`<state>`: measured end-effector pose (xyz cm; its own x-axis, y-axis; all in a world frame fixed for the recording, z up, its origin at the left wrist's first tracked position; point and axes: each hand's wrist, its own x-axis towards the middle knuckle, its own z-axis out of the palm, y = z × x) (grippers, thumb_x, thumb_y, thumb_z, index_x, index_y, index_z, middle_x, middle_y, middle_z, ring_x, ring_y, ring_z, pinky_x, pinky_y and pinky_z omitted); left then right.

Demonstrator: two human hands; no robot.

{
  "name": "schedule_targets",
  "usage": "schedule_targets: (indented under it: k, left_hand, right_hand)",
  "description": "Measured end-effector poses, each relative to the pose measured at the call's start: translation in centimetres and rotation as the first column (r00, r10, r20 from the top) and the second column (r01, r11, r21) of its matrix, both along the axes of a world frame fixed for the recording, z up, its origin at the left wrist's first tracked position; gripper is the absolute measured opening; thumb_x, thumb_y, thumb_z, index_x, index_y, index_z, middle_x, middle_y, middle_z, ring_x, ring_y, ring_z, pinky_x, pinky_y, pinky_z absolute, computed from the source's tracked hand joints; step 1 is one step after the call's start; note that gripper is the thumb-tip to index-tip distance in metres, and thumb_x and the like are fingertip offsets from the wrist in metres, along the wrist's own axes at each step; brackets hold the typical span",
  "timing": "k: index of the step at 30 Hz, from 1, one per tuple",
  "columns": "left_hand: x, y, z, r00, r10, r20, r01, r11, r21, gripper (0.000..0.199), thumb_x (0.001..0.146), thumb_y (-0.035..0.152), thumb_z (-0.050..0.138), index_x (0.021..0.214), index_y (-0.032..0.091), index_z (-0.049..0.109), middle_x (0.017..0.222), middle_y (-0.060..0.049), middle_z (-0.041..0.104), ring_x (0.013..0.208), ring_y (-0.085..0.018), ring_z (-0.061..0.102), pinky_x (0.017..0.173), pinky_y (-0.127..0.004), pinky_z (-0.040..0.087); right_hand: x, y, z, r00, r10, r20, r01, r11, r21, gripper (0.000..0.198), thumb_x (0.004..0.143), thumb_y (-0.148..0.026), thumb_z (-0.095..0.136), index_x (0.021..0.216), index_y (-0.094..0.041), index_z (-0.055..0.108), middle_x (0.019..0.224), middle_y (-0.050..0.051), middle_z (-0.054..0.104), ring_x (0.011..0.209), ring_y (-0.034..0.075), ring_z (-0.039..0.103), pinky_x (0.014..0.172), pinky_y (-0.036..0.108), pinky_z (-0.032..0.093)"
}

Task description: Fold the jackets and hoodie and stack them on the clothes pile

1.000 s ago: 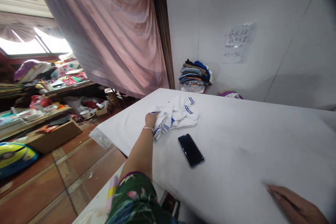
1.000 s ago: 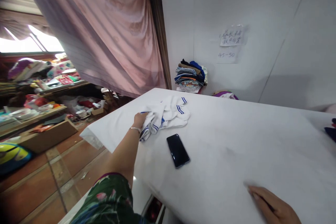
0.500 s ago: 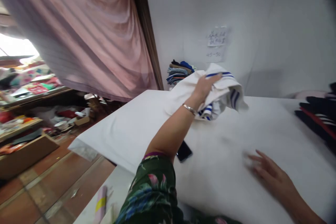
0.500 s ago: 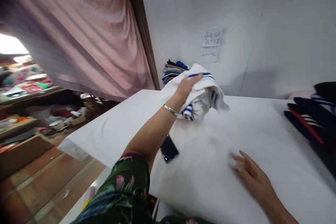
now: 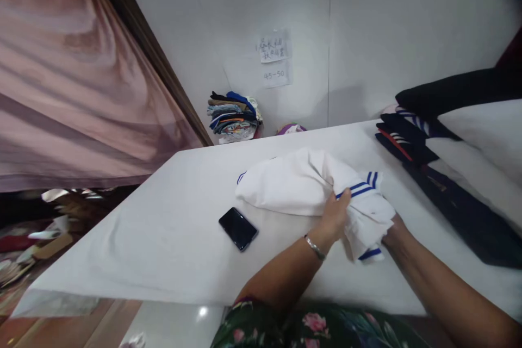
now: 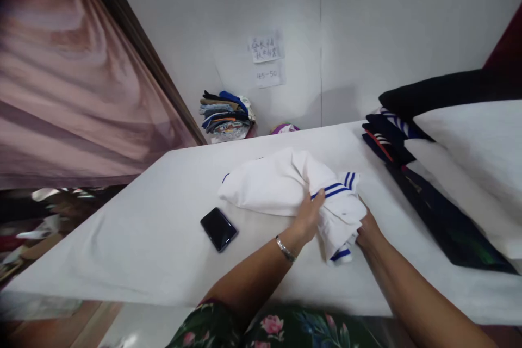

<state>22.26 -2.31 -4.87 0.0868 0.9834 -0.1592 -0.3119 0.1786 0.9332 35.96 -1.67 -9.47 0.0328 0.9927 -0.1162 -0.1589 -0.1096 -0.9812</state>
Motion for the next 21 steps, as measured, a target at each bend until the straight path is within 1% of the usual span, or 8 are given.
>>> schedule_targets:
  k: [2, 5, 7, 11, 14, 16, 18, 21]
  left_hand:
    - [-0.7, -1.4, 0.4, 0.993, 0.054, -0.104, -0.052, 0.998, 0.019, 0.050, 0.089, 0.050, 0.054, 0.120, 0.011, 0.061, 0.127, -0.015, 0.062, 0.120, -0.026, 0.056, 0.106, -0.038, 0.040]
    - [-1.9, -3.4, 0.6, 0.961, 0.059, -0.271, -0.037, 0.996, 0.084, 0.050, 0.093, 0.047, 0.045, 0.124, 0.011, 0.059, 0.132, -0.014, 0.058, 0.126, -0.024, 0.051, 0.110, -0.035, 0.036]
    - [-2.6, -4.7, 0.3, 0.932, 0.018, -0.361, 0.037, 0.988, 0.147, 0.049, 0.094, 0.046, 0.041, 0.125, 0.012, 0.059, 0.135, -0.012, 0.056, 0.129, -0.024, 0.048, 0.111, -0.034, 0.033]
    - [-3.7, -6.5, 0.0, 0.796, -0.095, -0.597, 0.227, 0.962, 0.150, 0.048, 0.095, 0.047, 0.036, 0.116, 0.015, 0.065, 0.122, -0.011, 0.065, 0.117, -0.026, 0.057, 0.101, -0.034, 0.041]
    - [-4.3, -7.3, 0.5, 0.546, -0.211, -0.811, 0.383, 0.924, 0.018, 0.050, 0.095, 0.049, 0.032, 0.095, 0.016, 0.070, 0.093, -0.010, 0.072, 0.089, -0.026, 0.065, 0.082, -0.033, 0.047]
    - [-4.8, -7.6, 1.0, 0.406, -0.268, -0.874, 0.493, 0.869, -0.037, 0.048, 0.093, 0.050, 0.035, 0.087, 0.016, 0.069, 0.083, -0.009, 0.071, 0.079, -0.024, 0.063, 0.075, -0.031, 0.045]
    - [-5.4, -7.6, 1.6, 0.377, -0.347, -0.859, 0.600, 0.798, -0.060, 0.044, 0.090, 0.052, 0.042, 0.085, 0.017, 0.068, 0.082, -0.007, 0.069, 0.077, -0.022, 0.062, 0.072, -0.029, 0.044]
    - [-6.9, -7.0, 2.0, 0.451, -0.565, -0.691, 0.684, 0.716, -0.139, 0.047, 0.084, 0.060, 0.050, 0.081, 0.016, 0.065, 0.075, -0.005, 0.067, 0.069, -0.017, 0.060, 0.065, -0.026, 0.044]
  right_hand:
    - [0.2, 0.4, 0.5, 0.938, -0.090, -0.335, 0.045, 0.989, -0.139, 0.038, 0.073, -0.048, 0.058, 0.103, -0.027, 0.066, 0.099, 0.007, 0.074, 0.100, 0.030, 0.068, 0.091, 0.047, 0.055]
    - [0.8, 0.7, 1.3, 0.871, -0.139, -0.470, 0.037, 0.975, -0.220, 0.028, 0.071, -0.035, 0.054, 0.094, -0.025, 0.067, 0.093, 0.006, 0.075, 0.101, 0.029, 0.067, 0.092, 0.046, 0.054]
    - [1.3, 0.6, 1.8, 0.849, -0.143, -0.509, 0.045, 0.979, -0.201, 0.032, 0.067, -0.032, 0.054, 0.095, -0.024, 0.067, 0.093, 0.006, 0.075, 0.102, 0.031, 0.066, 0.093, 0.048, 0.052]
    - [1.6, -0.4, 3.0, 0.891, -0.088, -0.445, 0.028, 0.990, -0.140, 0.042, 0.073, -0.047, 0.052, 0.104, -0.024, 0.069, 0.097, 0.008, 0.074, 0.107, 0.033, 0.064, 0.096, 0.049, 0.050]
    - [1.3, -1.4, 3.9, 0.894, -0.028, -0.447, -0.075, 0.975, -0.211, 0.061, 0.079, -0.068, 0.041, 0.111, -0.023, 0.068, 0.102, 0.010, 0.073, 0.112, 0.034, 0.061, 0.096, 0.049, 0.049]
    - [1.0, -1.7, 4.2, 0.901, 0.036, -0.432, -0.138, 0.968, -0.208, 0.071, 0.079, -0.075, 0.037, 0.119, -0.023, 0.065, 0.109, 0.010, 0.071, 0.114, 0.033, 0.060, 0.096, 0.048, 0.049]
    - [0.8, -1.7, 4.1, 0.936, 0.079, -0.344, -0.135, 0.980, -0.144, 0.066, 0.078, -0.069, 0.052, 0.127, -0.027, 0.059, 0.117, 0.007, 0.068, 0.114, 0.031, 0.060, 0.097, 0.046, 0.048]
    - [0.8, -1.2, 3.2, 0.985, 0.104, -0.134, -0.111, 0.993, -0.043, 0.067, 0.063, -0.048, 0.078, 0.124, -0.025, 0.061, 0.115, 0.005, 0.069, 0.109, 0.030, 0.063, 0.097, 0.044, 0.049]
